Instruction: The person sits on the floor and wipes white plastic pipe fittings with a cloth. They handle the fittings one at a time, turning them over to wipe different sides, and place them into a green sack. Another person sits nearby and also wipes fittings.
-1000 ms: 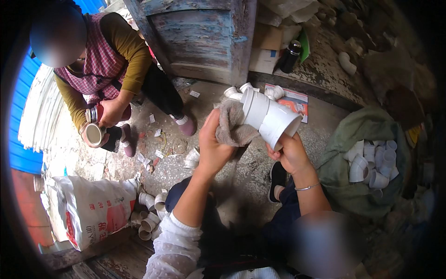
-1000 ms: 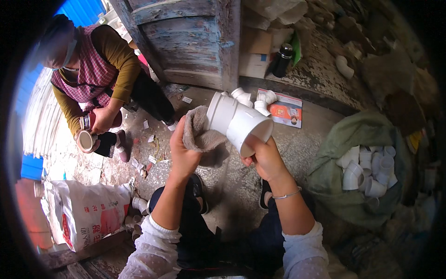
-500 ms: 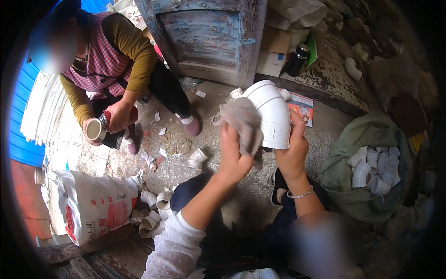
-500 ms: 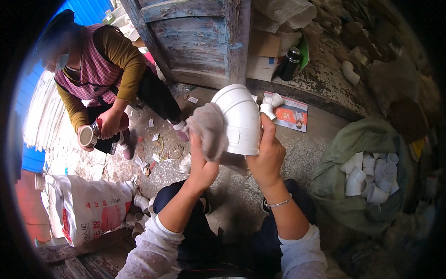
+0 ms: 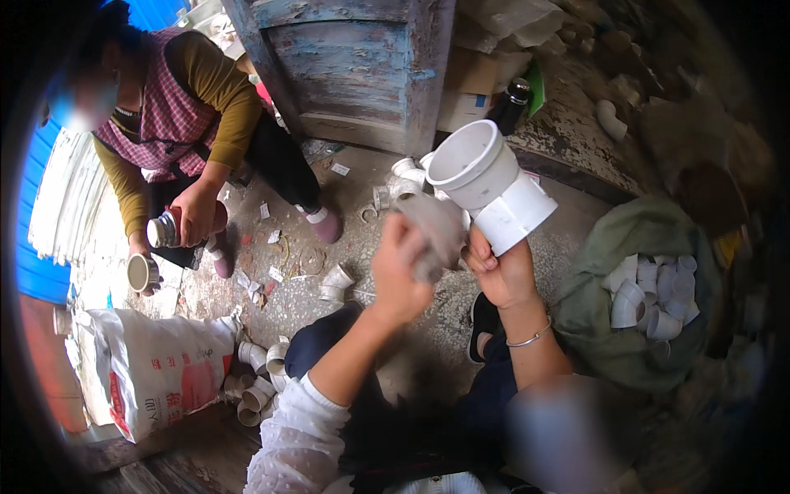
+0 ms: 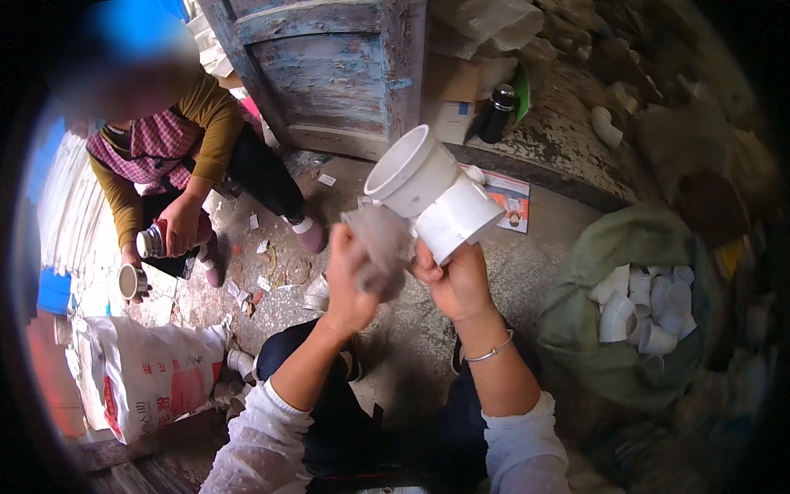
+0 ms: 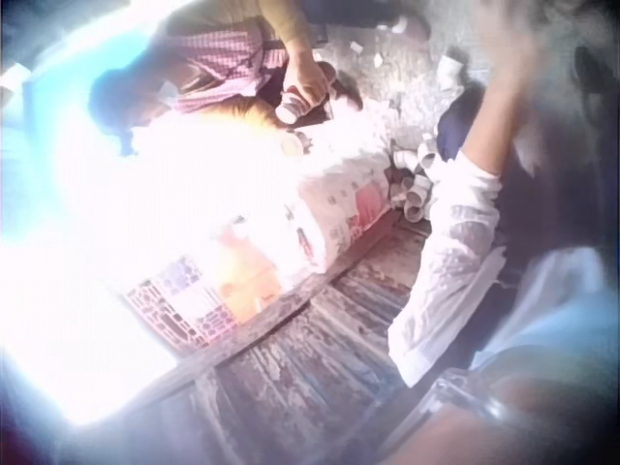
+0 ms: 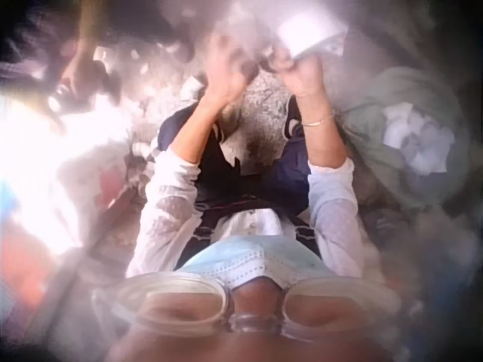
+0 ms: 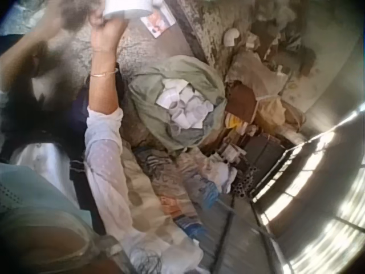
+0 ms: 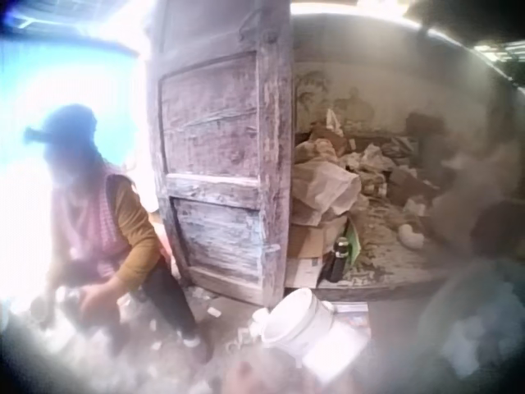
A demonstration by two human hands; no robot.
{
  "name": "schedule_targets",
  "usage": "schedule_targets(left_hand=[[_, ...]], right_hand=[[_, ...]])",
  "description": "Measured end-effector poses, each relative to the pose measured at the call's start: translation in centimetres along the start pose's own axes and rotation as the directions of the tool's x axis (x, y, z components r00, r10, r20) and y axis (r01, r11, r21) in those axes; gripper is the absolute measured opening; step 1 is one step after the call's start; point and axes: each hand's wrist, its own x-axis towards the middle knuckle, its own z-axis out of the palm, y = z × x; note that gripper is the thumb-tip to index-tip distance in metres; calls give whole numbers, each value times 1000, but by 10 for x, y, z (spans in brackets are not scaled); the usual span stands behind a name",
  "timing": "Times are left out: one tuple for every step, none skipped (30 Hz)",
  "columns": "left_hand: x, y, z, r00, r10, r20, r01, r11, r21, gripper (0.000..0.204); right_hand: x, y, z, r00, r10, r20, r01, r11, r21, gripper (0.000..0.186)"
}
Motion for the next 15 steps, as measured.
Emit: schedule_targets(left_hand=[[0,-7,-2,990,-125,-61,123,992,-27,40],[1,-8,-7,934,-347,-89,290,879,-379,38],[2,-8,-12,836,-548,-33,382,624,-681,36],[4,-5,-13,710,-704,-31,366,406,-838,34],[8,-8,-17,672,-740,-5,319,295,-901,36],[10,-7,-22,675,-736,51,332,241,-912,39],[11,-5,-28,676,-730,106,346,186,-920,43],[11,-1,-34,702,-700,131,328,154,-932,45],[9,-1,-41,755,-633,171,332,144,-932,47],[8,-2,-46,776,-599,195,321,109,-941,48],[8,-1,-51,797,-564,217,308,71,-949,50],[7,3,-57,844,-478,242,316,79,-946,54],[9,9,-59,840,-489,235,275,10,-961,55],[12,16,-59,835,-500,228,231,-57,-971,57],[15,21,-60,830,-511,224,186,-126,-974,59]], right_hand=[[1,-1,0,995,0,95,0,1000,5,27],[3,-2,-2,982,4,191,-6,1000,11,27],[3,-4,-2,958,8,286,-13,1000,17,28],[0,-7,-1,958,30,286,-49,997,60,26],[-3,-9,-3,960,59,275,-76,996,53,25],[-6,-11,-5,960,87,264,-103,994,47,23],[-8,-13,-7,960,116,253,-131,991,41,22],[-9,-15,-6,954,156,255,-164,986,12,18],[-11,-16,-4,966,173,193,-177,984,8,17],[-14,-16,-1,973,189,129,-191,982,5,17],[-17,-17,-1,977,204,64,-204,979,0,16],[-17,-17,-6,971,221,92,-221,975,-17,15],[-16,-17,-15,968,218,124,-216,976,-33,17],[-13,-16,-25,963,216,158,-211,976,-49,19],[-12,-17,-33,959,213,188,-204,977,-65,21]])
